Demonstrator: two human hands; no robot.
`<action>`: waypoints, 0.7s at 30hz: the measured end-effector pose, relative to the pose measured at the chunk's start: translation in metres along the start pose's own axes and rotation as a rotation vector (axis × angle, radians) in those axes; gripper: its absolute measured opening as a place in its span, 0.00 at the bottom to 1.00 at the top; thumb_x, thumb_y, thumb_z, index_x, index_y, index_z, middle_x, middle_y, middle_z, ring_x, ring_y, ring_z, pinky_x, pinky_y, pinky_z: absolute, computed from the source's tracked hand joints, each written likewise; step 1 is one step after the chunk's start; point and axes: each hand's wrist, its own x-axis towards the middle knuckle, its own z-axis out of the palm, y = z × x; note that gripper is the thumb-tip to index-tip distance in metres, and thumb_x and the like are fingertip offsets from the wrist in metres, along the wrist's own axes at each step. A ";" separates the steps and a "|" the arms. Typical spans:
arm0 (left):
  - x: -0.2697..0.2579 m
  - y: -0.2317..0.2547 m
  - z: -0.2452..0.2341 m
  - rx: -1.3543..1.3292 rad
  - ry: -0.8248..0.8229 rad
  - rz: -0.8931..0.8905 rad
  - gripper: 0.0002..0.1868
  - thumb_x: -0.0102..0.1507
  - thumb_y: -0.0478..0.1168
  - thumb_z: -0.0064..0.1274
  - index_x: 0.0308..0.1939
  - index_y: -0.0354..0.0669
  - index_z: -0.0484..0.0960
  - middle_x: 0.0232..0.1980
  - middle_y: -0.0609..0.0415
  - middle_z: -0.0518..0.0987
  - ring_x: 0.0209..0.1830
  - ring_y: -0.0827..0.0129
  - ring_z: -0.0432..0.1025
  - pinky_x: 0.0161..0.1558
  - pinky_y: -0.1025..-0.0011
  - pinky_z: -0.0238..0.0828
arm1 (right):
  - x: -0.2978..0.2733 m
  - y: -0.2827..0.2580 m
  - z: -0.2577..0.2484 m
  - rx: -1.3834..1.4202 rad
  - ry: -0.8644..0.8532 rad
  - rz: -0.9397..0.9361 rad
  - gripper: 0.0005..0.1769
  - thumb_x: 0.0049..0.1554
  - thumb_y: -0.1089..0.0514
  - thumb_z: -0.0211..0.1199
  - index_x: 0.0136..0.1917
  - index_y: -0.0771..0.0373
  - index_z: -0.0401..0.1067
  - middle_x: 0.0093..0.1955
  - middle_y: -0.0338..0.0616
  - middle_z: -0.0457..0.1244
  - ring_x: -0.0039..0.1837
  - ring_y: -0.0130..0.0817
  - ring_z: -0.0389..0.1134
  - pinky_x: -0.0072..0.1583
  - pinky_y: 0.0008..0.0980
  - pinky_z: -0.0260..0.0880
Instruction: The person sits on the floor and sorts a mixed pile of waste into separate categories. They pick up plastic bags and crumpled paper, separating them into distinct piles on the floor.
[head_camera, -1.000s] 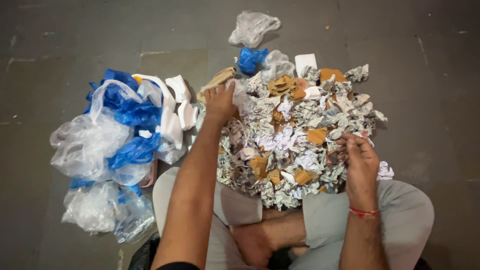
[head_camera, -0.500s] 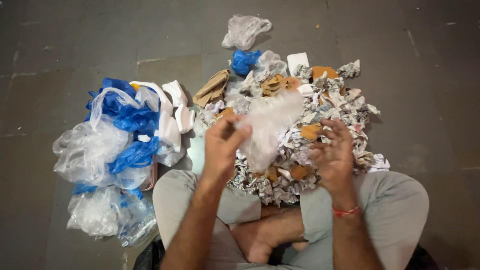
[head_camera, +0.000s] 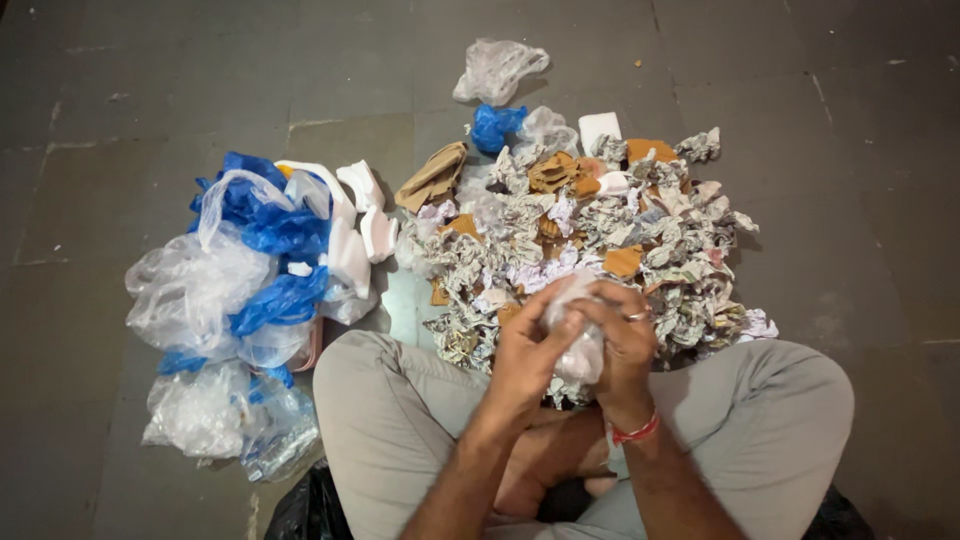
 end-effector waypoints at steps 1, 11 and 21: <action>0.000 -0.001 -0.001 0.062 -0.020 0.008 0.22 0.67 0.30 0.54 0.66 0.37 0.75 0.53 0.52 0.80 0.47 0.75 0.74 0.49 0.77 0.73 | -0.001 0.002 -0.002 0.176 -0.060 0.039 0.13 0.53 0.66 0.69 0.53 0.66 0.78 0.59 0.49 0.66 0.60 0.39 0.70 0.59 0.30 0.73; -0.001 0.003 -0.033 0.154 0.052 0.147 0.15 0.59 0.22 0.53 0.50 0.31 0.80 0.45 0.52 0.82 0.41 0.74 0.76 0.42 0.77 0.74 | 0.003 0.006 0.002 0.503 -0.324 0.250 0.32 0.58 0.59 0.67 0.72 0.68 0.62 0.64 0.51 0.61 0.64 0.34 0.64 0.63 0.30 0.70; 0.003 0.006 -0.035 -0.224 0.010 0.066 0.16 0.67 0.31 0.49 0.59 0.37 0.75 0.54 0.49 0.80 0.51 0.69 0.76 0.52 0.70 0.75 | 0.000 0.009 0.006 0.494 -0.120 0.302 0.08 0.60 0.65 0.66 0.53 0.68 0.77 0.50 0.43 0.66 0.43 0.25 0.66 0.40 0.21 0.67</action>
